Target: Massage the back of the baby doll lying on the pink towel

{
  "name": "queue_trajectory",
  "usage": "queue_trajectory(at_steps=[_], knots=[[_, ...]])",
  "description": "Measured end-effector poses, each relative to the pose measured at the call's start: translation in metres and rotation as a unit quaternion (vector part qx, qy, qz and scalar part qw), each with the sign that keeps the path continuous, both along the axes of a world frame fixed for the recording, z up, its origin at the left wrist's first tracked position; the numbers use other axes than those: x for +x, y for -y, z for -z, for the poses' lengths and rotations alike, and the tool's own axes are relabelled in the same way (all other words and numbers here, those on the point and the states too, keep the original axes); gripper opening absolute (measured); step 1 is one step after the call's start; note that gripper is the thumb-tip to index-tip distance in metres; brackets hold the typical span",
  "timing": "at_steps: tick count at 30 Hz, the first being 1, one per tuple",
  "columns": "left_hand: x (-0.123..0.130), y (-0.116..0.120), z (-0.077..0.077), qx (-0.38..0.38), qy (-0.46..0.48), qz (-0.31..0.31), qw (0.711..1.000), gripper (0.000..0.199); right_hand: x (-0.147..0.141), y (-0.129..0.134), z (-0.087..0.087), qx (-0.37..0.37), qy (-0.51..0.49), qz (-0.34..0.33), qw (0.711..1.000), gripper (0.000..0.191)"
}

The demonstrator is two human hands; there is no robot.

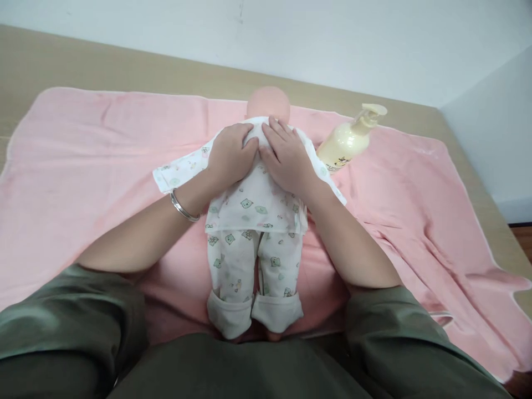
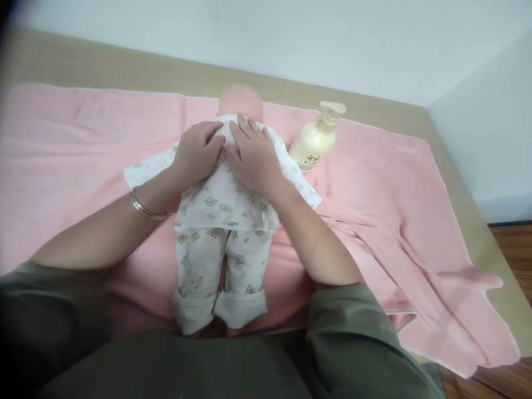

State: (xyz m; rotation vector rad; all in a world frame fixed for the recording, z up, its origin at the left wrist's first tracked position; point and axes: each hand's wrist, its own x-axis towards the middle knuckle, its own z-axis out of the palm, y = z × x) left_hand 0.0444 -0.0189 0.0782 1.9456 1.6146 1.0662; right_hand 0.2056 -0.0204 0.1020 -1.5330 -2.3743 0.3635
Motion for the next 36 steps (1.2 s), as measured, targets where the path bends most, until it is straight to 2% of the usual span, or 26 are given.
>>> queue_trajectory(at_steps=[3, 6, 9, 11, 13, 16, 20, 22, 25, 28, 30, 34, 36], knots=[[-0.003, 0.002, 0.006, 0.003, 0.022, -0.013, 1.0, 0.036, 0.003, 0.004, 0.001, 0.002, -0.002, 0.066, 0.998, 0.065], [-0.003, 0.005, 0.01, 0.003, 0.048, -0.013, 0.999, 0.039, -0.005, 0.029, -0.003, 0.0, 0.032, 0.138, 0.99, 0.072], [-0.003, 0.005, 0.013, 0.003, 0.067, -0.011, 0.998, 0.037, -0.019, 0.058, -0.007, 0.014, 0.071, 0.108, 0.992, 0.07], [-0.004, 0.004, 0.014, 0.002, 0.071, -0.019, 0.997, 0.034, -0.025, 0.065, -0.007, 0.031, 0.073, 0.061, 0.995, 0.066], [-0.004, 0.004, 0.014, 0.0, 0.069, -0.025, 0.997, 0.032, -0.023, 0.059, -0.005, 0.041, 0.06, 0.011, 0.997, 0.064], [-0.003, 0.005, 0.012, 0.002, 0.058, -0.018, 0.998, 0.033, -0.008, 0.03, -0.002, 0.033, 0.029, -0.045, 0.998, 0.063], [-0.001, 0.007, 0.01, 0.011, 0.05, -0.018, 0.999, 0.038, 0.009, 0.0, 0.001, 0.015, 0.008, -0.012, 1.0, 0.066], [-0.001, 0.006, 0.011, 0.009, 0.05, -0.021, 0.998, 0.04, 0.006, 0.002, 0.001, 0.009, 0.016, 0.026, 0.999, 0.069], [-0.002, 0.004, 0.014, -0.004, 0.053, -0.018, 0.998, 0.04, -0.01, 0.027, 0.002, 0.014, 0.027, 0.062, 0.998, 0.069], [-0.003, 0.003, 0.016, -0.022, 0.057, -0.01, 0.998, 0.039, -0.028, 0.056, 0.002, 0.041, 0.043, 0.05, 0.997, 0.066], [-0.003, 0.003, 0.015, -0.033, 0.057, -0.009, 0.998, 0.038, -0.032, 0.063, 0.0, 0.043, 0.061, 0.032, 0.997, 0.066], [-0.002, 0.006, 0.009, -0.025, 0.039, -0.012, 0.999, 0.037, -0.019, 0.036, -0.006, -0.007, 0.052, 0.002, 0.999, 0.065], [-0.002, 0.007, 0.008, -0.023, 0.051, -0.002, 0.998, 0.036, -0.011, 0.02, -0.008, -0.017, 0.034, 0.023, 0.999, 0.064]])
